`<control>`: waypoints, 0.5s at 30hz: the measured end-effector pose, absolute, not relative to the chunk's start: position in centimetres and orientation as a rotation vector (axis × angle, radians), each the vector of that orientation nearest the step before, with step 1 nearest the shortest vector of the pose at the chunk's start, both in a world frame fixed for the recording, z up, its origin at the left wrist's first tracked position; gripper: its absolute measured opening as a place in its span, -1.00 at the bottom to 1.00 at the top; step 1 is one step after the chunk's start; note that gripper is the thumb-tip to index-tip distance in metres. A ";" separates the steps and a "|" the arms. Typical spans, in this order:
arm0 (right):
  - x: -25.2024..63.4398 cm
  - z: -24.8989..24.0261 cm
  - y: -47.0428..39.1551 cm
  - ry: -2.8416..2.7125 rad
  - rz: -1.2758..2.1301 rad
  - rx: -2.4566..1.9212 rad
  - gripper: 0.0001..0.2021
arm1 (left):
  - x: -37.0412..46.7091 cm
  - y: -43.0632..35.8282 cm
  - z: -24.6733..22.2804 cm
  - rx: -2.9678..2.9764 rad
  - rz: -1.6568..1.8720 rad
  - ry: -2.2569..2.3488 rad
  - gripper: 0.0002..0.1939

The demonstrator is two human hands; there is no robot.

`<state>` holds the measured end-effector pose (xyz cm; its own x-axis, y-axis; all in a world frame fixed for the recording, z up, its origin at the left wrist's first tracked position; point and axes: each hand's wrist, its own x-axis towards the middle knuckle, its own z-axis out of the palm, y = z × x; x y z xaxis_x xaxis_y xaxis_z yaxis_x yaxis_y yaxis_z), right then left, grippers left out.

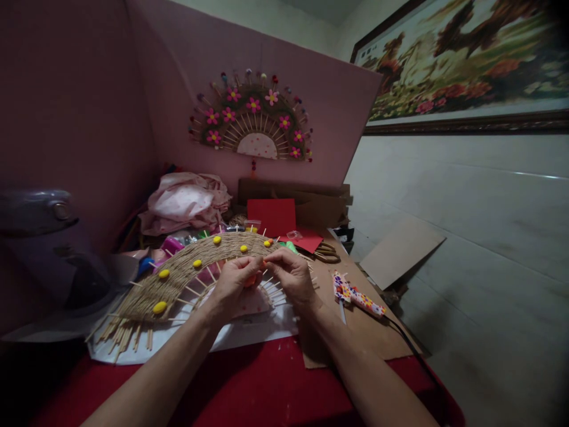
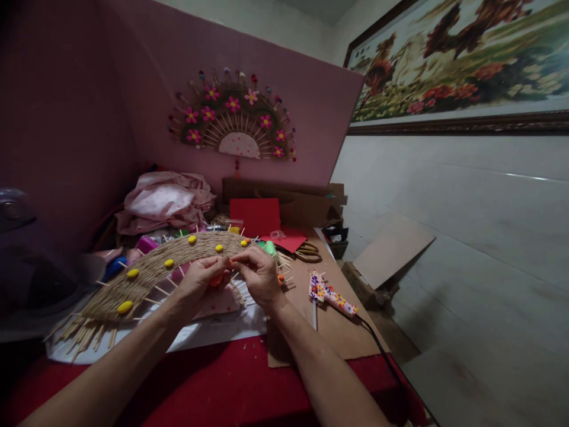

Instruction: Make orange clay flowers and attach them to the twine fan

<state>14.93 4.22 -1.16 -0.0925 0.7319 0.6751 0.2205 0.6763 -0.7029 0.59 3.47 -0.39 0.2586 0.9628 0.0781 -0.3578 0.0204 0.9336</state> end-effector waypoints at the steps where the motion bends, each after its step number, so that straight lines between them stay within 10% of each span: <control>1: 14.9 -1.1 4.2 -1.636 0.502 -0.785 -0.92 | 0.6 3.5 -0.4 1.064 1.170 0.742 -0.57; 15: 14.8 -1.3 4.2 -1.592 0.534 -0.852 -0.89 | 0.5 3.9 -1.0 0.857 1.169 0.662 -0.77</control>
